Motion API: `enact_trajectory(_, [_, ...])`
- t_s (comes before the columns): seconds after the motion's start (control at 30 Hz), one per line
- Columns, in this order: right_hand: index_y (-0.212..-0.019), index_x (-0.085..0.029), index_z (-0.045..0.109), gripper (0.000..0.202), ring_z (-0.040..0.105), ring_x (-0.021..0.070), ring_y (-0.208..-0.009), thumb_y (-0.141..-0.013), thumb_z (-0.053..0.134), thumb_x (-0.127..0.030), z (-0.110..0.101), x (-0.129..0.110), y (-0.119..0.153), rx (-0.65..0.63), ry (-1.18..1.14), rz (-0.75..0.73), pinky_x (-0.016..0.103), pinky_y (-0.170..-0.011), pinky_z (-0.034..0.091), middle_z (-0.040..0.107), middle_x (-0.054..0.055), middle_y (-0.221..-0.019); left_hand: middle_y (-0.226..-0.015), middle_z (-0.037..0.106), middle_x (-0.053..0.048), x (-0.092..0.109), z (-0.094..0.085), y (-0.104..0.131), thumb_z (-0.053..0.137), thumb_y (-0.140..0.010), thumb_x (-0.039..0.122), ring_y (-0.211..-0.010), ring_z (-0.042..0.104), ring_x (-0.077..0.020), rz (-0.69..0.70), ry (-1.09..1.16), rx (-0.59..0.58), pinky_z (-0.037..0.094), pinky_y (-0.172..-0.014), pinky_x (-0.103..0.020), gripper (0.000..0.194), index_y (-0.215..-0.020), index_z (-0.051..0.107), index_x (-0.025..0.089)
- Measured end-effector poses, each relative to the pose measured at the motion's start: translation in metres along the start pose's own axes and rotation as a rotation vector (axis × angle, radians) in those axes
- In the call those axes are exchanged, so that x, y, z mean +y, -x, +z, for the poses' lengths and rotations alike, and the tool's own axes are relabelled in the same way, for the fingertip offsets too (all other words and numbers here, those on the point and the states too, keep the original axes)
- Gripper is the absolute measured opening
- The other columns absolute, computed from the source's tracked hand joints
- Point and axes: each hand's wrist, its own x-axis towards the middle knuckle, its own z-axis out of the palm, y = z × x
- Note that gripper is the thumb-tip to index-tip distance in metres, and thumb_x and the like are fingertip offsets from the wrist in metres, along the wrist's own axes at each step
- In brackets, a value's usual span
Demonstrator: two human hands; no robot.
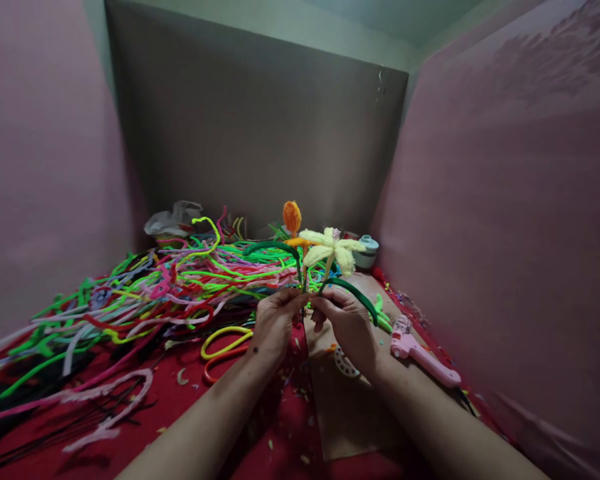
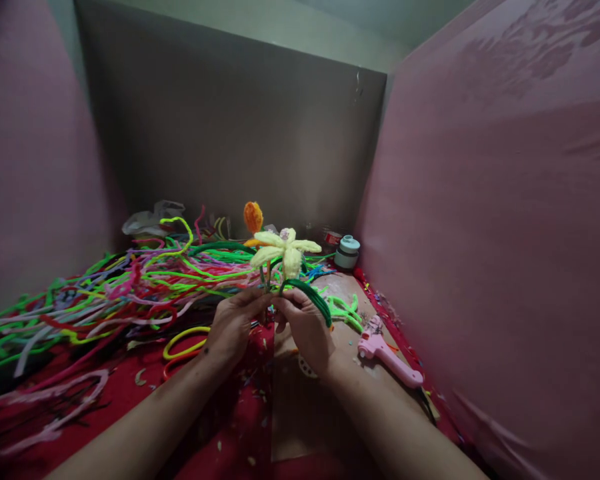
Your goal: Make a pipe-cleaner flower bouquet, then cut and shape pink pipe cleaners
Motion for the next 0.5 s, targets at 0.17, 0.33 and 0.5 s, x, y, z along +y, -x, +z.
enact_trajectory(0.17, [-0.064,-0.017,0.06,0.016,0.051,0.0102,-0.048,-0.069,0.066,-0.031,-0.0009,0.0071,0.0024,0.028,-0.003,0.014,0.022,-0.045,0.044,0.055,-0.003,-0.054,-0.051,0.054,0.004,0.0028,0.0012,0.0016,0.072,-0.062,0.033,-0.052,0.045,-0.0094,0.01,-0.045,-0.016,0.032,-0.052,-0.022,0.02,-0.061,0.064,0.015])
enact_trajectory(0.33, [-0.064,-0.017,0.059,0.019,0.049,0.0091,-0.045,-0.065,0.069,-0.032,-0.0001,0.0063,0.0017,-0.016,-0.095,0.097,0.021,-0.041,0.043,0.054,-0.004,-0.054,-0.053,0.055,0.004,0.0065,0.0034,0.0039,0.071,-0.063,0.031,-0.053,0.046,-0.0097,-0.02,-0.028,-0.003,0.033,-0.053,-0.022,0.017,-0.061,0.064,0.016])
enact_trajectory(0.5, [-0.073,-0.018,0.061,0.021,0.051,0.0106,-0.048,-0.063,0.071,-0.034,0.0013,0.0033,0.0027,0.013,-0.077,0.063,0.023,-0.042,0.044,0.056,-0.004,-0.057,-0.055,0.056,0.003,0.0062,0.0054,0.0054,0.068,-0.065,0.028,-0.054,0.045,-0.009,0.016,-0.035,-0.02,0.033,-0.053,-0.022,0.015,-0.059,0.064,0.016])
